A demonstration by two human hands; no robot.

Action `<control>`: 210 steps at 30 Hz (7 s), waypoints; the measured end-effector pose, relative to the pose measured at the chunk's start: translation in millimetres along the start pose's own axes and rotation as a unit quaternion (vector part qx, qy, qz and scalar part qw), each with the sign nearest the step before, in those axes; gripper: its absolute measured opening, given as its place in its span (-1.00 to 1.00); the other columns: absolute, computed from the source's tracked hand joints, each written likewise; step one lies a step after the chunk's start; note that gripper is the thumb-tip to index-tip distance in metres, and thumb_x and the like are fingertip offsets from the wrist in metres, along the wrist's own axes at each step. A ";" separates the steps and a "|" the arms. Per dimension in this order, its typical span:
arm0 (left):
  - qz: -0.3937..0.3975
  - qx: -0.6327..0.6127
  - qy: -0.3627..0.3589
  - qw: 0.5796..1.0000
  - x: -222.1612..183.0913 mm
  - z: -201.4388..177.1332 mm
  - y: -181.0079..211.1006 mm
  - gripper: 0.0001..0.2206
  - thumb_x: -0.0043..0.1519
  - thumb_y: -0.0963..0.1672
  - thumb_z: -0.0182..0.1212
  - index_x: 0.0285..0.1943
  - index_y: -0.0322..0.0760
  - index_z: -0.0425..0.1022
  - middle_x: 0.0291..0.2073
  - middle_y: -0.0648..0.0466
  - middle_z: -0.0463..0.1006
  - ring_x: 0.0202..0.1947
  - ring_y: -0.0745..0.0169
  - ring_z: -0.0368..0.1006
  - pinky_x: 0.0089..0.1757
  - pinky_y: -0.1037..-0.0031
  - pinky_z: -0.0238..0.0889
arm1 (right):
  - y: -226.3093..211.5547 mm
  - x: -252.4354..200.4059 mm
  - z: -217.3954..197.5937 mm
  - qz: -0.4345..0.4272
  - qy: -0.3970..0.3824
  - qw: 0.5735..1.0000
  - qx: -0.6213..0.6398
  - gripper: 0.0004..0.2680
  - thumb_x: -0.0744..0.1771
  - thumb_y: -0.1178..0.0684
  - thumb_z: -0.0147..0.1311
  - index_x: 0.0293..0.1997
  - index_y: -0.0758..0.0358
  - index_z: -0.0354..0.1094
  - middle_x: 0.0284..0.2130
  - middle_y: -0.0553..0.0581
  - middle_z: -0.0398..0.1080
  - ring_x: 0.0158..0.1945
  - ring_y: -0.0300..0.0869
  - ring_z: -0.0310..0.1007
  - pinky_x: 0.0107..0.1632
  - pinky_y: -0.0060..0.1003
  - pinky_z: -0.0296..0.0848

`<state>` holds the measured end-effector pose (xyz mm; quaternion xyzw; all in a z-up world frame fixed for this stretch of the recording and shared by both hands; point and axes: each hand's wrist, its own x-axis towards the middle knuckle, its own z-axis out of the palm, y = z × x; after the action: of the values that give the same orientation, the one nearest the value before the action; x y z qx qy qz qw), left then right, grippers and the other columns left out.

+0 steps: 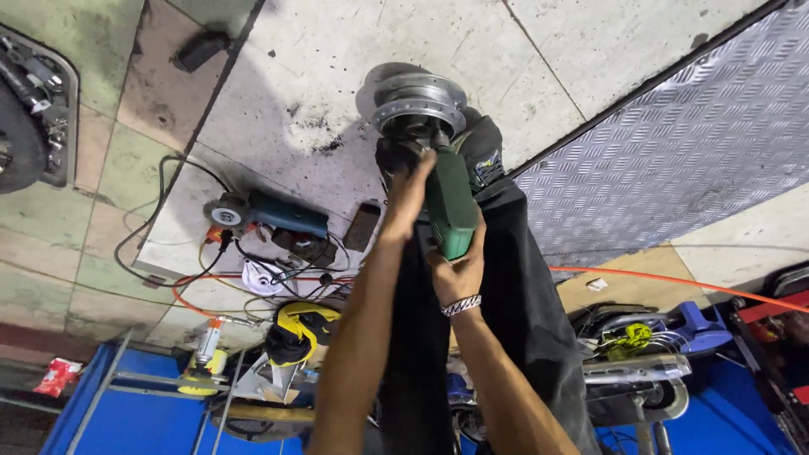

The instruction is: Using a power drill to modify or clean holes in a motorcycle wheel hub while sitting on the floor.

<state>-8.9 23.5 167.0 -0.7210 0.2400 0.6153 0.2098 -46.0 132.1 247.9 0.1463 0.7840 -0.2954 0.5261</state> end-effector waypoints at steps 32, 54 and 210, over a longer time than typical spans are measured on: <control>-0.047 -0.270 -0.074 0.959 19.5 5.1 -87.2 -0.20 0.02 0.04 0.51 0.41 -0.40 0.29 0.12 -0.29 0.42 0.09 -0.21 0.40 0.00 0.05 0.29 | 22.4 -13.2 24.8 0.052 0.018 0.983 -0.177 -0.20 0.12 0.16 0.23 0.51 -0.29 -0.13 0.17 0.15 0.41 0.26 0.12 0.40 0.32 0.03 0.34; -0.031 -0.339 -0.037 0.940 51.6 -7.6 -102.4 -0.48 -0.03 -0.01 0.49 0.07 -0.29 0.48 -0.26 -0.10 0.45 -0.23 0.02 0.44 -0.22 0.30 0.37 | 0.5 -10.9 44.1 0.042 0.017 0.982 -0.185 -0.32 0.16 0.07 0.19 0.45 -0.27 0.00 0.26 0.16 0.34 0.33 0.12 0.32 0.35 0.05 0.30; -0.021 -0.335 -0.031 0.941 13.4 17.4 -51.8 -0.27 -0.02 0.05 0.55 0.27 -0.36 0.37 -0.06 -0.12 0.45 -0.05 0.02 0.43 -0.07 0.21 0.37 | 10.4 8.3 13.3 -0.079 -0.022 0.990 -0.112 -0.22 0.05 0.22 0.18 0.49 0.07 -0.02 0.21 0.36 0.33 0.32 0.22 0.30 0.35 0.12 0.25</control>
<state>10.4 74.0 151.4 -0.7348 -0.0021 0.6778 -0.0240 -33.8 131.4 233.5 0.0173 0.8092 -0.2499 0.5314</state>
